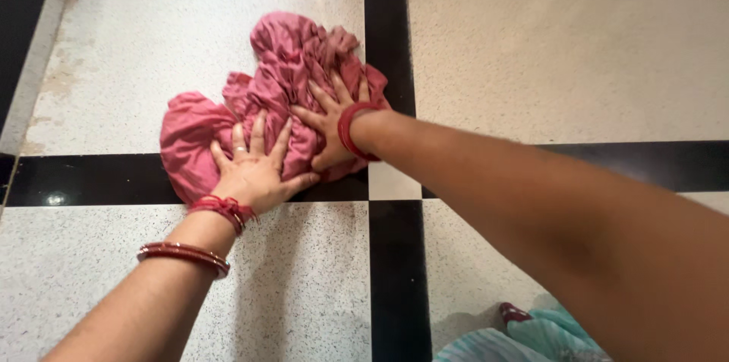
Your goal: The person wipes a tiled floor with a pink cloth, moving along the base of a wall and under a piece of furniture. They scrub the surface with both hands, focusing on the edges and corners.
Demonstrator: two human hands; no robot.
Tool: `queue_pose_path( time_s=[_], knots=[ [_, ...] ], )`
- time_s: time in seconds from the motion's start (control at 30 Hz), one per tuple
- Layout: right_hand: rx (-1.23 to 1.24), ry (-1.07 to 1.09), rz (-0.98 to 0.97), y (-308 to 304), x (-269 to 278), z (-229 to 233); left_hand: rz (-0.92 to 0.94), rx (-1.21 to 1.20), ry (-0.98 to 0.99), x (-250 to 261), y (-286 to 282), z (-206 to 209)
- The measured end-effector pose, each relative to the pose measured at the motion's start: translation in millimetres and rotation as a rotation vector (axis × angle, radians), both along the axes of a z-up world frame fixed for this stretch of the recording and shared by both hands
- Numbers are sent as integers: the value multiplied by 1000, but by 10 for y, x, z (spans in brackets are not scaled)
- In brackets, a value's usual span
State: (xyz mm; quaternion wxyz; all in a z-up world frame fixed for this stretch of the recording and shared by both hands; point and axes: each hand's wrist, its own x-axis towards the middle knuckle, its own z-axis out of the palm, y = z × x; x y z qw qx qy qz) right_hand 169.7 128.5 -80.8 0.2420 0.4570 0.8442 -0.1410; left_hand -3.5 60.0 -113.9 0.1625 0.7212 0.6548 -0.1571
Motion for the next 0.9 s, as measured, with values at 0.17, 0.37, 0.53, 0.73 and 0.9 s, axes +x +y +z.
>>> queue_pose_path(
  time_s=[0.17, 0.37, 0.53, 0.73, 0.9],
  knots=[
    [-1, -41, -11, -352, 152, 65, -38, -48, 33, 193, -297, 273],
    [19, -7, -78, -592, 262, 183, 126, -120, -250, 210, -408, 871],
    [213, 208, -325, -816, 258, 108, 137, 168, -380, -178, -276, 819],
    [58, 420, -680, -637, -202, 236, -25, 471, -240, -750, -228, 558],
    [-58, 354, -790, -448, -567, 281, 22, 559, -297, -1031, -273, 457]
  ],
)
